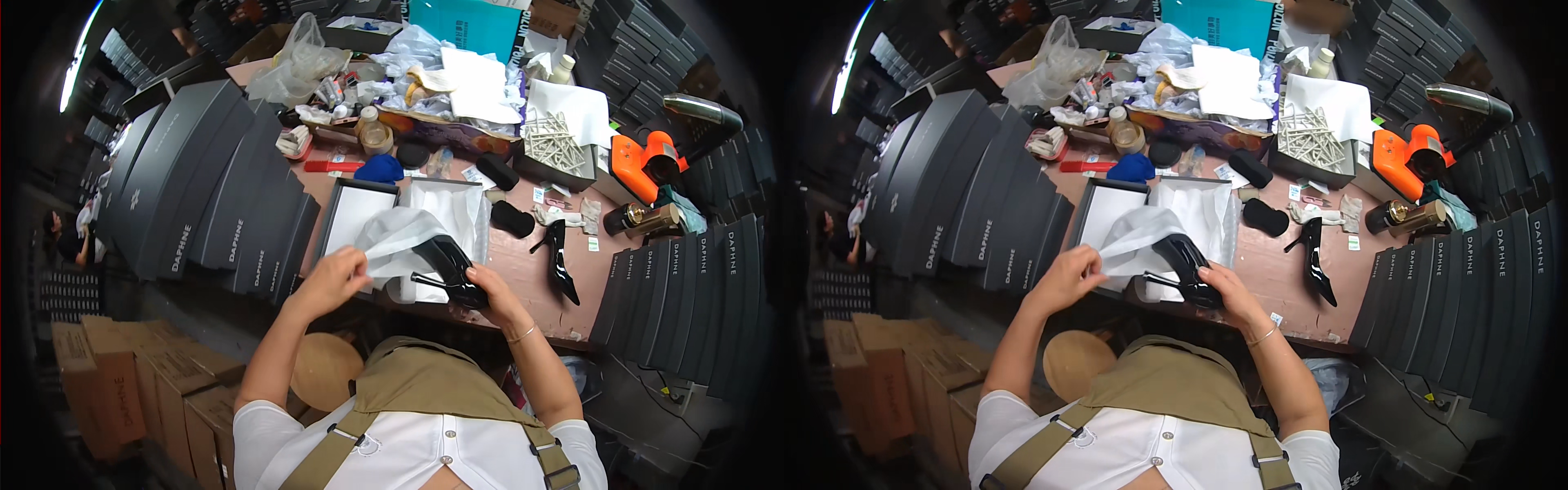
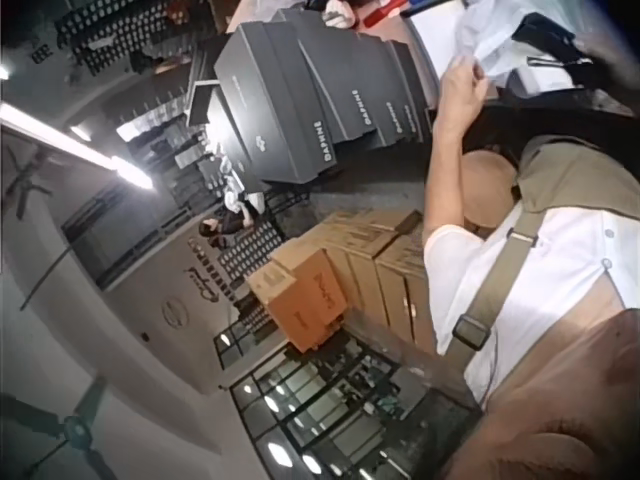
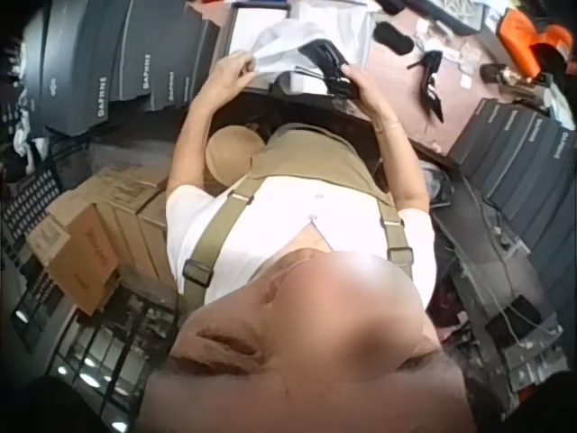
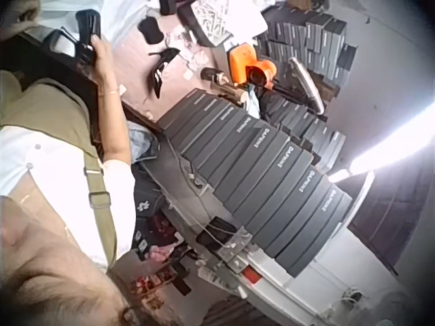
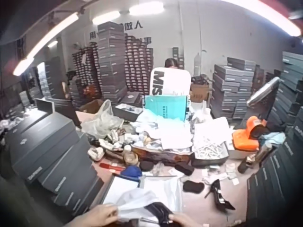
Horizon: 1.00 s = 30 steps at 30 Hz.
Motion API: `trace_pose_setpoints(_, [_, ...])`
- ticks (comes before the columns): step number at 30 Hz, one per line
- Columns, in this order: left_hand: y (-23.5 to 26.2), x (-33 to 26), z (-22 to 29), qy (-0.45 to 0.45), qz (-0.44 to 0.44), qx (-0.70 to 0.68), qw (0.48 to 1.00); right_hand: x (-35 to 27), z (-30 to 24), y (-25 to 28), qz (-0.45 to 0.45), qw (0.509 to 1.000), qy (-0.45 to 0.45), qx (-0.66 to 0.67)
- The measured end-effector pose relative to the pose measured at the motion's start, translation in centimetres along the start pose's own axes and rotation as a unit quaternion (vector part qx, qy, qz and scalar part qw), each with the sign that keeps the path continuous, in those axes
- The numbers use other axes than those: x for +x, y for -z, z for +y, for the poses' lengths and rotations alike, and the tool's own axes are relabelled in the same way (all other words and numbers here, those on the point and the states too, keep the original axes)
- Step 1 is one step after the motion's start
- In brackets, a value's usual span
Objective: Inspecting and packaging black high-heeled shoes into a box with tissue paper.
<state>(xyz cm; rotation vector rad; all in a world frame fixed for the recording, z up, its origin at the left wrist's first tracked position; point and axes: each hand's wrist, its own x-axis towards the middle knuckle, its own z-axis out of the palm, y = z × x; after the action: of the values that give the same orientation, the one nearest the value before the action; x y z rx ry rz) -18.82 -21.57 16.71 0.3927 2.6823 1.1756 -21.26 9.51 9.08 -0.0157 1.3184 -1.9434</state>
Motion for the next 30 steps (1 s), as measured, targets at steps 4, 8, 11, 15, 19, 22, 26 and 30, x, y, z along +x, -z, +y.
trace_pose_setpoints(4, [-4.7,-0.7,-1.4,0.082,0.197,0.127,0.969,-4.0,4.2,1.0,-0.097,0.971,-0.098,0.195])
trace_pose_setpoints(8, [-8.3,-1.3,0.9,0.004,0.241,0.129,0.962,-6.0,5.6,1.0,-0.145,0.923,-0.134,0.330])
trace_pose_setpoints(11, [-8.1,-2.1,3.8,-0.077,0.187,0.140,0.969,-6.6,5.9,1.4,-0.121,0.910,-0.145,0.368])
trace_pose_setpoints(15, [-6.8,-2.6,5.1,-0.112,0.121,0.162,0.973,-6.3,5.9,1.6,-0.167,0.912,-0.114,0.356])
trace_pose_setpoints(19, [-5.7,-2.5,5.7,-0.129,0.064,0.142,0.979,-5.7,5.8,1.5,-0.166,0.916,-0.096,0.351])
trace_pose_setpoints(22, [-4.9,-2.2,6.0,-0.124,0.017,0.114,0.985,-5.0,5.4,1.4,-0.168,0.919,-0.085,0.347])
trace_pose_setpoints(26, [-3.9,-1.5,5.2,-0.120,-0.021,0.087,0.989,-4.0,5.7,1.1,-0.197,0.912,-0.061,0.356])
trace_pose_setpoints(30, [-3.3,-1.2,3.6,-0.157,-0.018,0.008,0.987,-3.2,5.3,-1.6,-0.112,0.929,-0.016,0.351])
